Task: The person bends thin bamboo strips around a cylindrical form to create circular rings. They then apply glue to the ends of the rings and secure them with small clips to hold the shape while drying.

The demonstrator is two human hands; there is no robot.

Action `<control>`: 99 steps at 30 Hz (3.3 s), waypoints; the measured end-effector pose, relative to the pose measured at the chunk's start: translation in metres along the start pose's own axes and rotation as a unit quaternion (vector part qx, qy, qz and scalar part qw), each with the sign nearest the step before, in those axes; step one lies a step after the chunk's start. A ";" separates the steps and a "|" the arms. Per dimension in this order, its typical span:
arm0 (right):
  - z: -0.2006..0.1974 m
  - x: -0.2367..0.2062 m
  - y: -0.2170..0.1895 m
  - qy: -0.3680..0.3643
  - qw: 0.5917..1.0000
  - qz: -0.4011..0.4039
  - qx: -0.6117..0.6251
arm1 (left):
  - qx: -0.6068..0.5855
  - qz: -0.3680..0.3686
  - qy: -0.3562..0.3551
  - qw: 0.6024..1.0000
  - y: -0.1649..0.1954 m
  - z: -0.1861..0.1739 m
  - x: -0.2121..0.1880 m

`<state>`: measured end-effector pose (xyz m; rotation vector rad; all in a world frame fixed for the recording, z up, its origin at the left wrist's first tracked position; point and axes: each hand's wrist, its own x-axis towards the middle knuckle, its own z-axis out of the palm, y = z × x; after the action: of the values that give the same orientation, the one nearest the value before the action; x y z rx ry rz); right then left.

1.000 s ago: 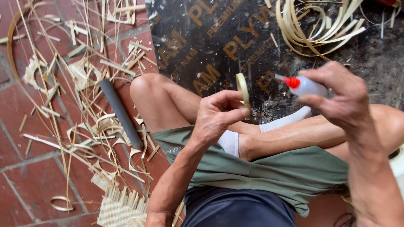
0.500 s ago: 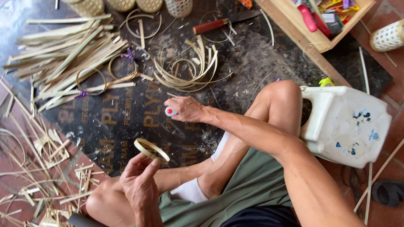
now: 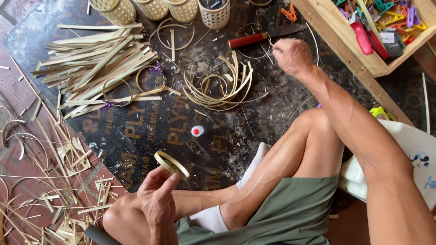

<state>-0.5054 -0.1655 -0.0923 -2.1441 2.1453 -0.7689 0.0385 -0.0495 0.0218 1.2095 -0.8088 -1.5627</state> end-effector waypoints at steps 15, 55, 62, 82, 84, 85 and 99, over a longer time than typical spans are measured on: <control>-0.013 0.114 0.036 -0.038 0.965 0.239 -0.103 | 0.046 -0.026 0.016 0.999 0.006 0.013 0.006; -0.070 -0.105 -0.361 0.006 0.575 0.202 0.793 | -0.092 -0.007 -0.128 0.987 0.018 0.062 -0.022; -0.069 -0.110 -0.358 0.001 0.582 0.205 0.787 | -0.067 -0.006 -0.124 0.990 0.016 0.062 -0.022; -0.064 -0.122 -0.376 0.065 0.941 -0.065 0.326 | -0.107 0.009 -0.018 0.994 -0.005 0.074 -0.012; -0.063 -0.121 -0.375 0.074 0.958 -0.071 0.268 | -0.134 -0.020 -0.027 0.990 -0.006 0.074 -0.011; -0.063 -0.119 -0.373 0.080 0.964 -0.077 0.240 | -0.155 -0.038 -0.038 0.986 -0.005 0.073 -0.009; -0.075 -0.111 -0.362 0.018 0.841 0.184 0.508 | -0.176 0.011 -0.052 0.983 0.018 0.096 -0.048</control>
<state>-0.1856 -0.0146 0.0620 -1.1266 1.4720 -1.4413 -0.0460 -0.0147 0.0809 0.8668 -0.5773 -1.6774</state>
